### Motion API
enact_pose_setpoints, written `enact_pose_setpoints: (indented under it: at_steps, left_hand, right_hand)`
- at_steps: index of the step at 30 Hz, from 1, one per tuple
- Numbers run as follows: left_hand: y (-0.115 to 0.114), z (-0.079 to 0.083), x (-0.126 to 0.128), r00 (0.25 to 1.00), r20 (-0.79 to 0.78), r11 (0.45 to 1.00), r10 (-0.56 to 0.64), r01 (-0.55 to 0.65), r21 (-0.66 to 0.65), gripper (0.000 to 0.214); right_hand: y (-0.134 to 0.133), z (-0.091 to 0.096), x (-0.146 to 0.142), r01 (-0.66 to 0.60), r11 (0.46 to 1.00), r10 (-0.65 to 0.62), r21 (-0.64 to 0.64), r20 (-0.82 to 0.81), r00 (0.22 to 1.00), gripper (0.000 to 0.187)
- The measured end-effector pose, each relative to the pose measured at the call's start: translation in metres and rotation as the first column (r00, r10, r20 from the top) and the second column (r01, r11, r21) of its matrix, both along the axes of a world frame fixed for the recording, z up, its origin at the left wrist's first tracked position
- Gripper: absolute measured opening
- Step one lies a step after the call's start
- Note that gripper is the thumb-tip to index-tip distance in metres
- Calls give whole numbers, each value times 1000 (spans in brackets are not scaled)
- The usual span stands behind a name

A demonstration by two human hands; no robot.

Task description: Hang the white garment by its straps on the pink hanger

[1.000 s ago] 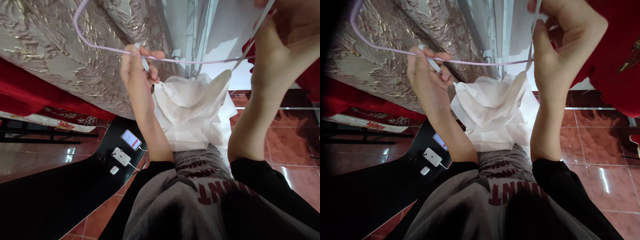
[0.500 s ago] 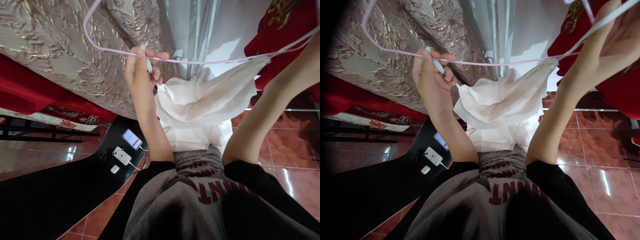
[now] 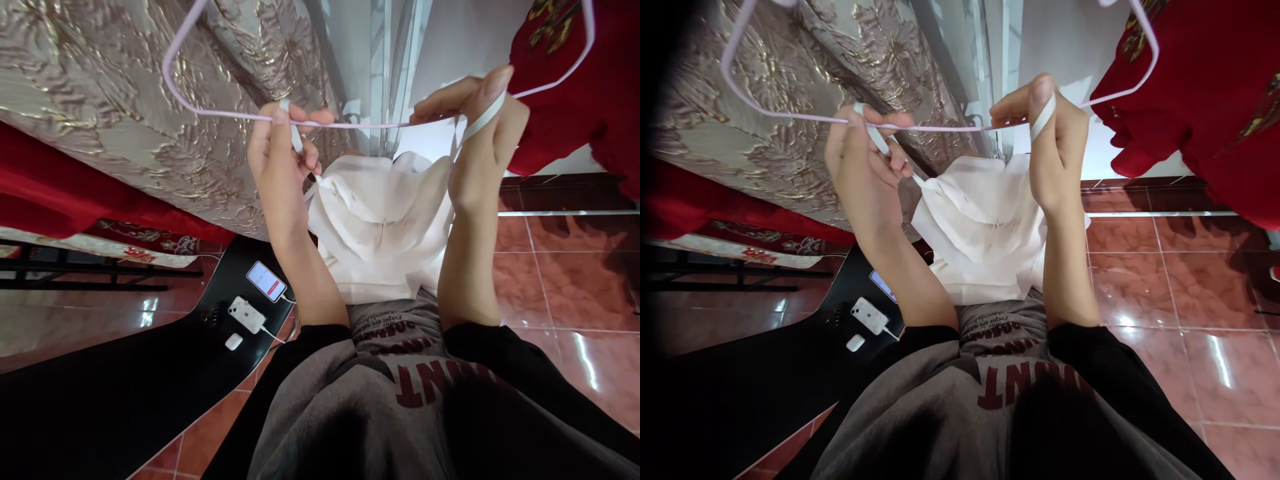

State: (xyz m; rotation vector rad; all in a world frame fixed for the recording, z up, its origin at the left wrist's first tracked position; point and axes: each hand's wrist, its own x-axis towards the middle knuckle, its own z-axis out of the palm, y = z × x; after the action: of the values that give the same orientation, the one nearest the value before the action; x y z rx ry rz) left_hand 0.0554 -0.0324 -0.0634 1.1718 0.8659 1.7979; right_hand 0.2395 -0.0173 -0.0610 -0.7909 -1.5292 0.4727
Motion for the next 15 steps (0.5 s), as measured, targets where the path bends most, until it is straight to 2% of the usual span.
enact_pose_setpoints:
  at_steps: [3, 6, 8, 11, 13, 15]
  left_hand:
    - [-1, -2, -11, 1000, 9, 1000, 22, -22, -11, 15]
    - [-3, -4, -24, 980, 54, 979, 192, -195, 61, 17]
    - [-4, -5, -32, 925, 55, 914, 377, -381, 138, 26]
    - [-4, -6, -42, 799, 12, 774, 601, -586, 238, 34]
    - [-2, -7, -49, 750, 2, 718, 661, -633, 288, 36]
    - [2, -5, -58, 755, -5, 714, 656, -618, 328, 34]
  right_hand:
    - [-1, 2, -1, 22, 999, -23, -44, -23, 999, 53]
    - [-2, 2, 3, 50, 997, -52, -54, -29, 998, 54]
    - [-2, 1, 5, 52, 998, -53, -37, -42, 998, 54]
    - [-1, -1, 5, 59, 998, -58, 7, -59, 997, 53]
    - [-2, -2, 5, 55, 998, -55, 8, -43, 998, 52]
    - [-3, -2, 4, 47, 999, -47, -2, -21, 999, 52]
